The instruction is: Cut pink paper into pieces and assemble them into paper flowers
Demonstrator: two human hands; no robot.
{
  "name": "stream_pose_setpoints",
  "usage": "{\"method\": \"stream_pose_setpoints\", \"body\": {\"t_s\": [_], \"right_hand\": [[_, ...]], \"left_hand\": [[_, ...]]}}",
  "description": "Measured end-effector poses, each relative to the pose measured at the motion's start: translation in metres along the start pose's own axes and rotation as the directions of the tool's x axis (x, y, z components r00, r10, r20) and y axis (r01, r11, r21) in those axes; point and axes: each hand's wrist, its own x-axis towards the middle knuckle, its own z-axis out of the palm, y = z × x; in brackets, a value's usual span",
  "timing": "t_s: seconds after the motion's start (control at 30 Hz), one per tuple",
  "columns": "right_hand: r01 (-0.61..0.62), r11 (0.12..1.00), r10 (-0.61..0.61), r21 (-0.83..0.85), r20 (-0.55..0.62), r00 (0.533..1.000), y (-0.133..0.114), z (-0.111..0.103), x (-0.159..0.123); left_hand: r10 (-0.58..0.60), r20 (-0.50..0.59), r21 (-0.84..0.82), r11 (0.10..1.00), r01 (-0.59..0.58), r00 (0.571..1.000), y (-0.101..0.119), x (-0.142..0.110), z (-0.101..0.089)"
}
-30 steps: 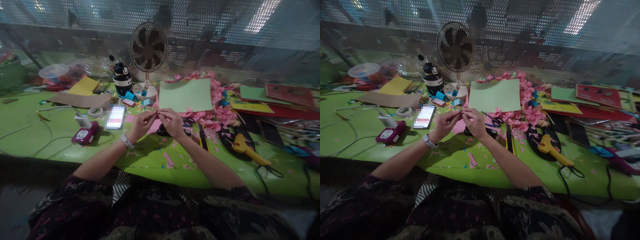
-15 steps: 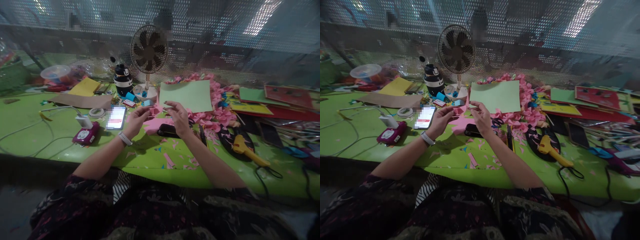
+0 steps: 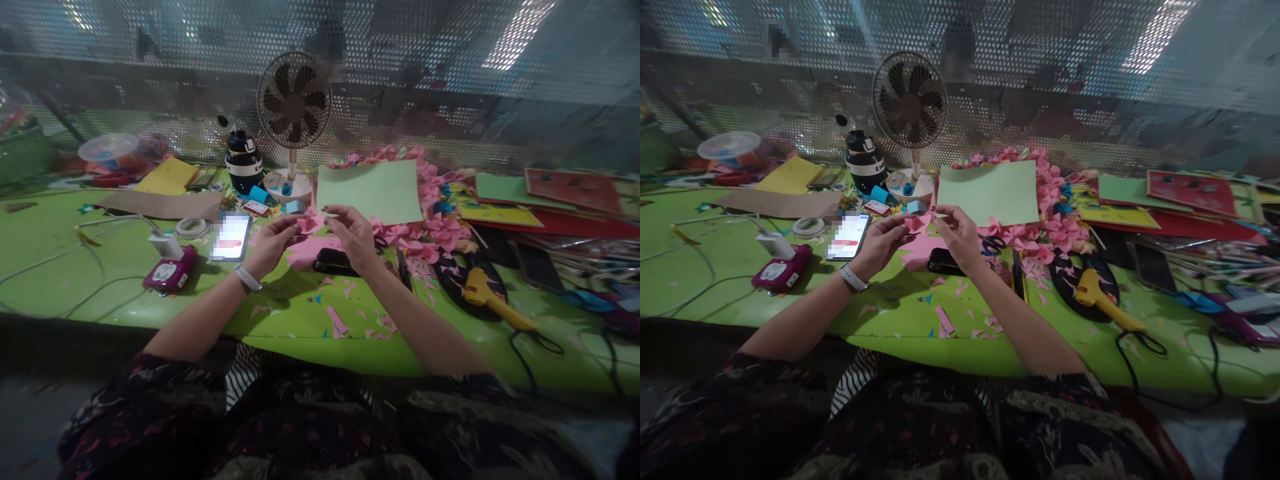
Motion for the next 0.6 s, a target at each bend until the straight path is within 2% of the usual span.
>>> {"method": "stream_pose_setpoints", "body": {"t_s": [0.33,0.5,0.6], "right_hand": [[-0.008,1.000,0.009,0.023,-0.012,1.000,0.0025,0.0026,-0.0003],[-0.027,1.000,0.027,0.003,0.044,0.999,0.0041,0.0016,0.0005],[-0.018,0.996,0.027,-0.086,0.095,0.995,0.0050,0.0006,0.0008]], "left_hand": [[0.008,0.003,0.027,1.000,-0.008,1.000,-0.0003,-0.0007,0.0004],[0.073,0.017,0.127,0.989,-0.075,0.997,-0.0021,-0.0013,0.0006],[0.112,0.017,0.183,0.976,-0.114,0.994,-0.0024,-0.0014,0.0011]]}}
